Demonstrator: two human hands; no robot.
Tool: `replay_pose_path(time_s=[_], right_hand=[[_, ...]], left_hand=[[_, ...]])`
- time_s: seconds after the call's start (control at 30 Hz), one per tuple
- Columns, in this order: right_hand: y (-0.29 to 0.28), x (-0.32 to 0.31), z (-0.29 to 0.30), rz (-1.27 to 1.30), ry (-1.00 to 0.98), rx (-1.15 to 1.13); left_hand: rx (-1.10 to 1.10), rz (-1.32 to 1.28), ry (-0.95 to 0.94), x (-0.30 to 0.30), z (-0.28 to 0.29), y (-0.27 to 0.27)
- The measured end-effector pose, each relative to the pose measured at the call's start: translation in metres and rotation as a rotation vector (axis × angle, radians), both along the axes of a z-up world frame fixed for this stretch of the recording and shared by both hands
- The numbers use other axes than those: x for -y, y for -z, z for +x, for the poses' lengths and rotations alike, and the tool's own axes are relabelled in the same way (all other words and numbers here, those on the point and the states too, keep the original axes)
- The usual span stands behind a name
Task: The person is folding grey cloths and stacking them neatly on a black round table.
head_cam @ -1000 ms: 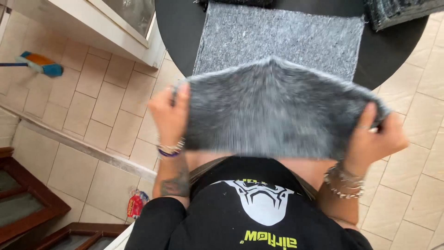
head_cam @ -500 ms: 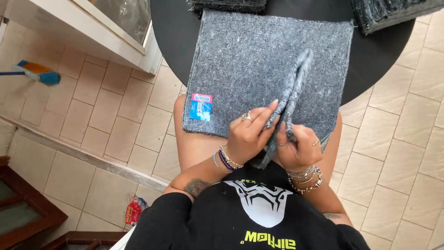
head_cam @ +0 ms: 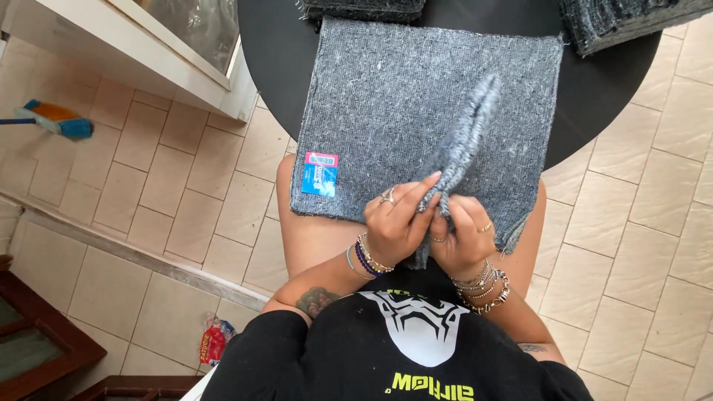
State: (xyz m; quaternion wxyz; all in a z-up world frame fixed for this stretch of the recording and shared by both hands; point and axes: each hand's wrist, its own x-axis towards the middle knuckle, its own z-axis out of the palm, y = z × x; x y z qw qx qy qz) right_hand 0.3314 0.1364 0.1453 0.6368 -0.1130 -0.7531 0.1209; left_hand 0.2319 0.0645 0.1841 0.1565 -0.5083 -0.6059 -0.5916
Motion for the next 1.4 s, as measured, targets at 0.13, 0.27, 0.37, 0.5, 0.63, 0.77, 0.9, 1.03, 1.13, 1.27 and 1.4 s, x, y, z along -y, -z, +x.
replay_pose_path(time_s=[0.13, 0.27, 0.37, 0.5, 0.63, 0.77, 0.9, 1.03, 1.13, 1.27, 1.4], right_hand=[[-0.011, 0.002, 0.001, -0.110, -0.082, 0.130], [-0.010, 0.000, 0.000, -0.254, -0.137, 0.201], [-0.010, -0.006, 0.000, -0.360, -0.121, 0.176], [-0.016, -0.013, 0.004, -0.484, -0.032, 0.160], [-0.028, -0.021, -0.013, -0.474, -0.040, 0.276], [-0.040, -0.028, -0.034, -0.498, -0.131, 0.246], [-0.052, -0.033, -0.041, -0.506, -0.183, 0.026], [-0.016, -0.056, -0.010, -0.531, -0.173, -0.028], [0.035, -0.073, 0.015, -0.662, -0.110, 0.011], [0.138, -0.092, 0.049, -1.102, 0.003, 0.368], [0.195, -0.105, 0.066, -1.233, 0.138, 0.653]], left_hand=[[-0.006, 0.017, -0.027, -0.002, -0.002, -0.004], [-0.061, 0.071, 0.089, -0.007, -0.007, 0.017], [-0.005, 0.089, 0.219, -0.007, -0.006, 0.019], [0.365, 0.013, 0.418, -0.004, -0.003, 0.017], [0.354, -0.041, 0.246, -0.015, -0.028, 0.040], [0.906, -0.461, 0.056, -0.018, -0.072, 0.123], [1.572, -0.315, 0.284, -0.016, -0.096, 0.207], [1.661, -0.156, 0.354, -0.013, -0.113, 0.163], [1.174, -0.336, 0.168, -0.011, -0.157, 0.179], [1.076, -0.452, 0.196, -0.024, -0.190, 0.270], [1.074, -0.495, 0.115, -0.029, -0.196, 0.319]])
